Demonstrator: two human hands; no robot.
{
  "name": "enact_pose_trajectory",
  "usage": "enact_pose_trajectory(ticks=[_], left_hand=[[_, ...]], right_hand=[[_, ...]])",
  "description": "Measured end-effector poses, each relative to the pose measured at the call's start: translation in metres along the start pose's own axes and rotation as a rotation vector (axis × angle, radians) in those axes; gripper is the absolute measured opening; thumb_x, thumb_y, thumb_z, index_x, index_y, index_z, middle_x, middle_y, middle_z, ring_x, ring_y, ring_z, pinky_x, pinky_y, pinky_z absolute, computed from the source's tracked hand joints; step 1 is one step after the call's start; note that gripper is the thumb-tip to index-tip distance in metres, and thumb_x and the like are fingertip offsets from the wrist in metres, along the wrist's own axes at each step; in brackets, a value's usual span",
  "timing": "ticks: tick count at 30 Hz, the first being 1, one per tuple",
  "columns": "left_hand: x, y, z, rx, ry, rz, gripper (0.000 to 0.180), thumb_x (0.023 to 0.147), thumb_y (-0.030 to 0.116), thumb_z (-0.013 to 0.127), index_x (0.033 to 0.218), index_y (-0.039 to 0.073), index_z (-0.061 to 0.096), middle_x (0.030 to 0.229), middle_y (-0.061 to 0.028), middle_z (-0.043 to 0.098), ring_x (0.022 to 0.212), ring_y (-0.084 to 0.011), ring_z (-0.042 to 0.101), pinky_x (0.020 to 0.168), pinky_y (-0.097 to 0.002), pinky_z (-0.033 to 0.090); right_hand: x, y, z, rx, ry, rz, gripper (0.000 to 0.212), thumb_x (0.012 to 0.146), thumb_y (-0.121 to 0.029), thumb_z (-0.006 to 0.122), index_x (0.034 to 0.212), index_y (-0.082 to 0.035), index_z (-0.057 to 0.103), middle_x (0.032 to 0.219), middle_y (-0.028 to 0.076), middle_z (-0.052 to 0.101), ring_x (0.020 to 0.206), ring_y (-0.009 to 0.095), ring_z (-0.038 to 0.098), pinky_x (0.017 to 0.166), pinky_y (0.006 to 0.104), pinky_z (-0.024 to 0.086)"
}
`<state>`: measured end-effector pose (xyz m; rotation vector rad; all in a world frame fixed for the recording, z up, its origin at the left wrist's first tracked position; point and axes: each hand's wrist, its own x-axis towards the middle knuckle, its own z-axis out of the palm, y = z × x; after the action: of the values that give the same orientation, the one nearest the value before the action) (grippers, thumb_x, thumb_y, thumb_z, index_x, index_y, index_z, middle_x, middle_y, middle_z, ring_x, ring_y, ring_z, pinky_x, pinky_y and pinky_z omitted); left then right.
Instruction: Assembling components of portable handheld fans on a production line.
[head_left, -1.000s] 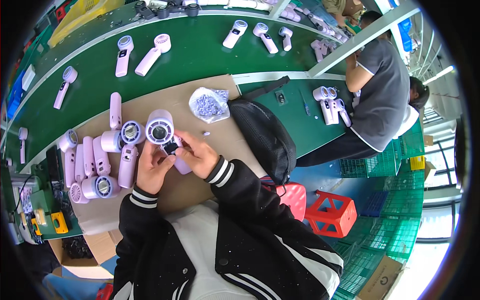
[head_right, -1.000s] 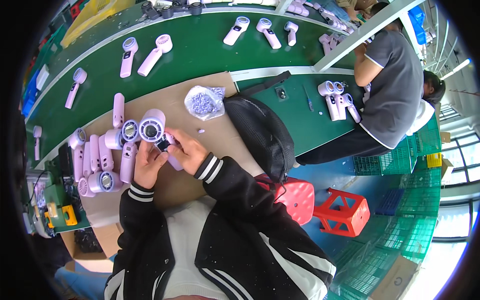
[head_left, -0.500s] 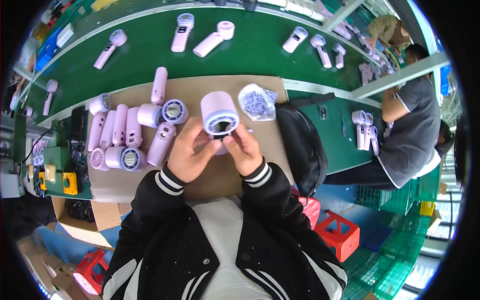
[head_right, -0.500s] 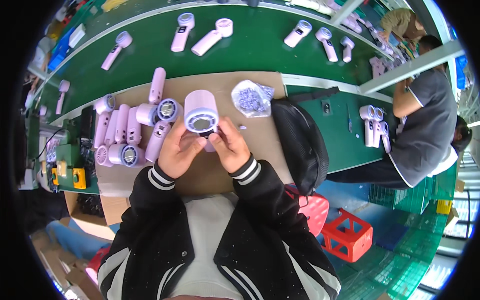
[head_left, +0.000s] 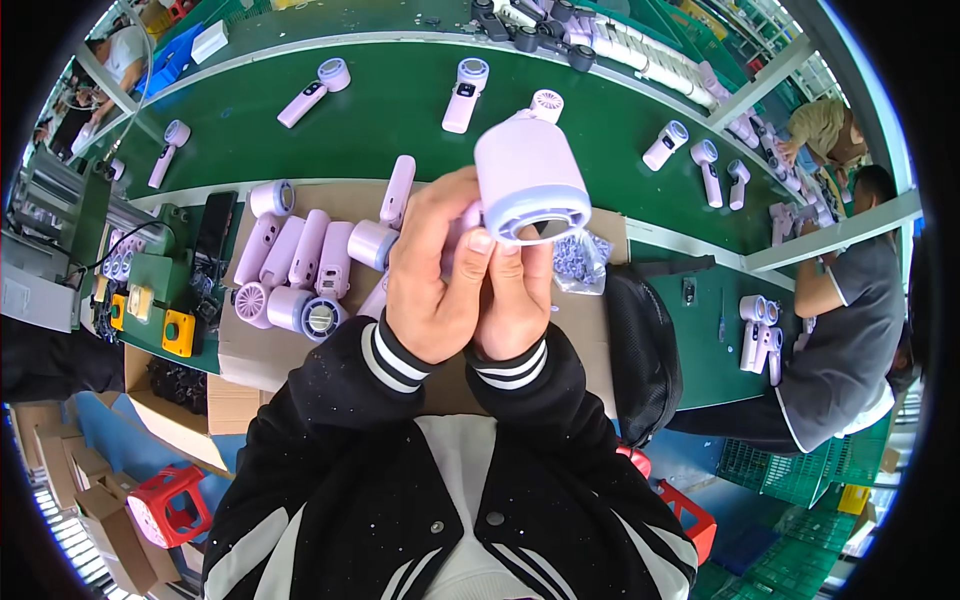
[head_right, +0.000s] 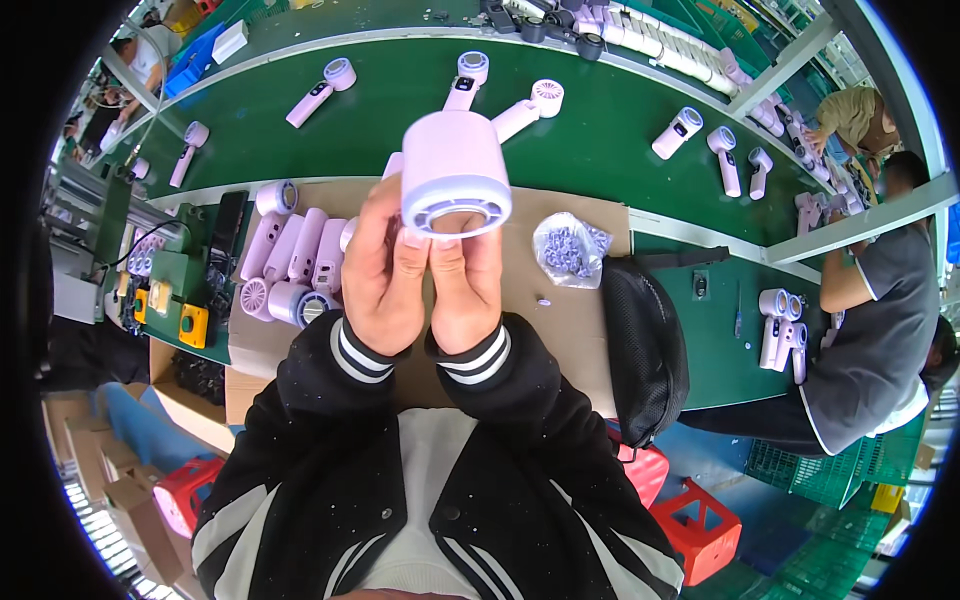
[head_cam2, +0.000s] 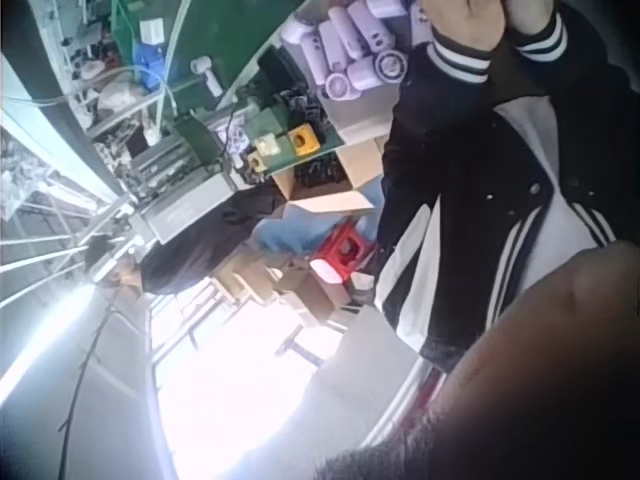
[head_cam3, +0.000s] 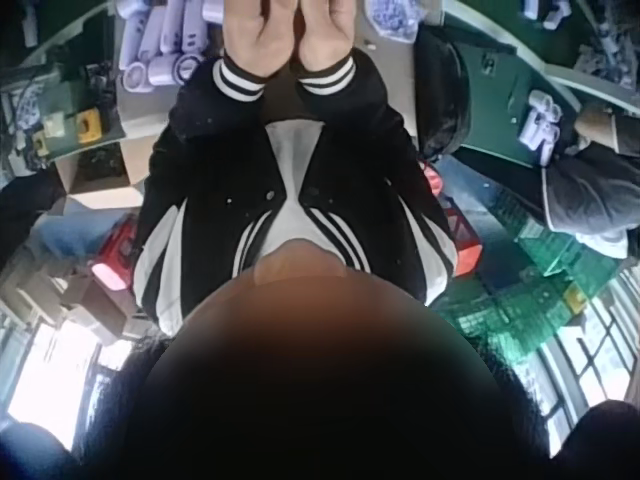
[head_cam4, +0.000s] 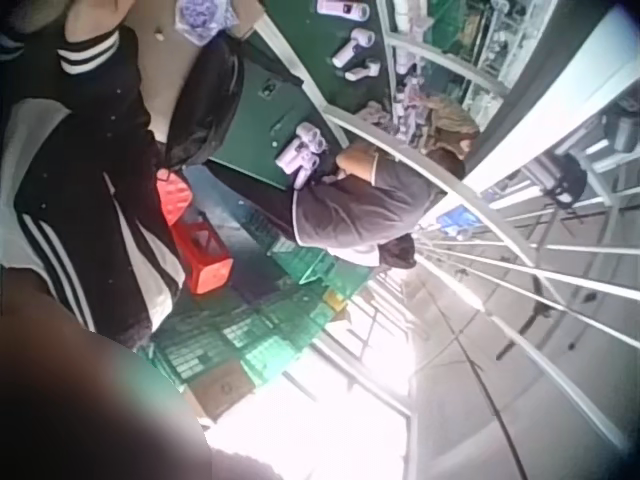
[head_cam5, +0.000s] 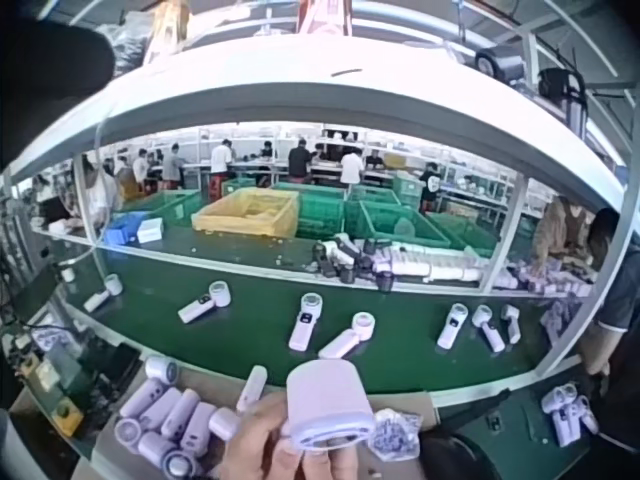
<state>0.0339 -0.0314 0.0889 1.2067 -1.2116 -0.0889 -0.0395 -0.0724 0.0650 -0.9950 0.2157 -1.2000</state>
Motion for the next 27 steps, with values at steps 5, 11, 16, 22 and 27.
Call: enact_pose_trajectory(ticks=[5,11,16,22,27], left_hand=[[-0.002,-0.008,0.006,-0.081,-0.058,0.045,0.035,0.095,0.014,0.052,0.126,-0.004,0.050,0.126,-0.0178,0.052,0.102,-0.0248,0.053,0.089,-0.0345,0.042],[0.009,-0.004,0.011,-0.364,-0.131,-0.053,0.050,0.089,0.012,0.059,0.135,-0.002,0.046,0.124,-0.0195,0.057,0.107,-0.0308,0.056,0.096,-0.0376,0.043],[0.004,0.002,0.008,-0.288,-0.197,-0.080,0.061,0.086,0.011,0.064,0.141,-0.003,0.039,0.127,-0.0190,0.055,0.112,-0.0319,0.056,0.099,-0.0391,0.042],[0.007,0.001,-0.013,-0.480,-0.528,-0.428,0.065,0.087,0.010,0.066,0.141,-0.005,0.033,0.125,-0.0161,0.051,0.115,-0.0237,0.049,0.102,-0.0339,0.037],[0.004,0.005,-0.002,-0.404,-0.507,-0.396,0.069,0.087,0.009,0.067,0.143,-0.004,0.030,0.129,-0.0161,0.047,0.118,-0.0237,0.048,0.103,-0.0330,0.036]], right_hand=[[-0.001,-0.002,-0.007,-0.040,0.032,-0.055,0.041,0.097,-0.011,0.053,0.136,-0.001,0.045,0.121,0.011,0.060,0.106,0.020,0.059,0.096,0.0320,0.043],[0.014,-0.003,-0.027,0.286,0.025,0.086,0.044,0.093,-0.012,0.059,0.135,-0.001,0.047,0.117,0.011,0.062,0.102,0.020,0.060,0.093,0.0305,0.044],[0.012,-0.001,-0.043,0.093,-0.193,0.068,0.041,0.086,-0.004,0.061,0.126,0.001,0.053,0.112,0.013,0.064,0.098,0.020,0.062,0.089,0.0298,0.048],[0.005,0.009,-0.057,0.041,-0.287,-0.117,0.040,0.081,-0.004,0.065,0.119,0.002,0.057,0.105,0.012,0.066,0.091,0.019,0.062,0.084,0.0286,0.049],[0.005,0.005,-0.065,0.215,-0.287,-0.031,0.019,0.085,-0.007,0.063,0.103,-0.001,0.063,0.104,0.011,0.065,0.090,0.018,0.058,0.082,0.0279,0.044]])
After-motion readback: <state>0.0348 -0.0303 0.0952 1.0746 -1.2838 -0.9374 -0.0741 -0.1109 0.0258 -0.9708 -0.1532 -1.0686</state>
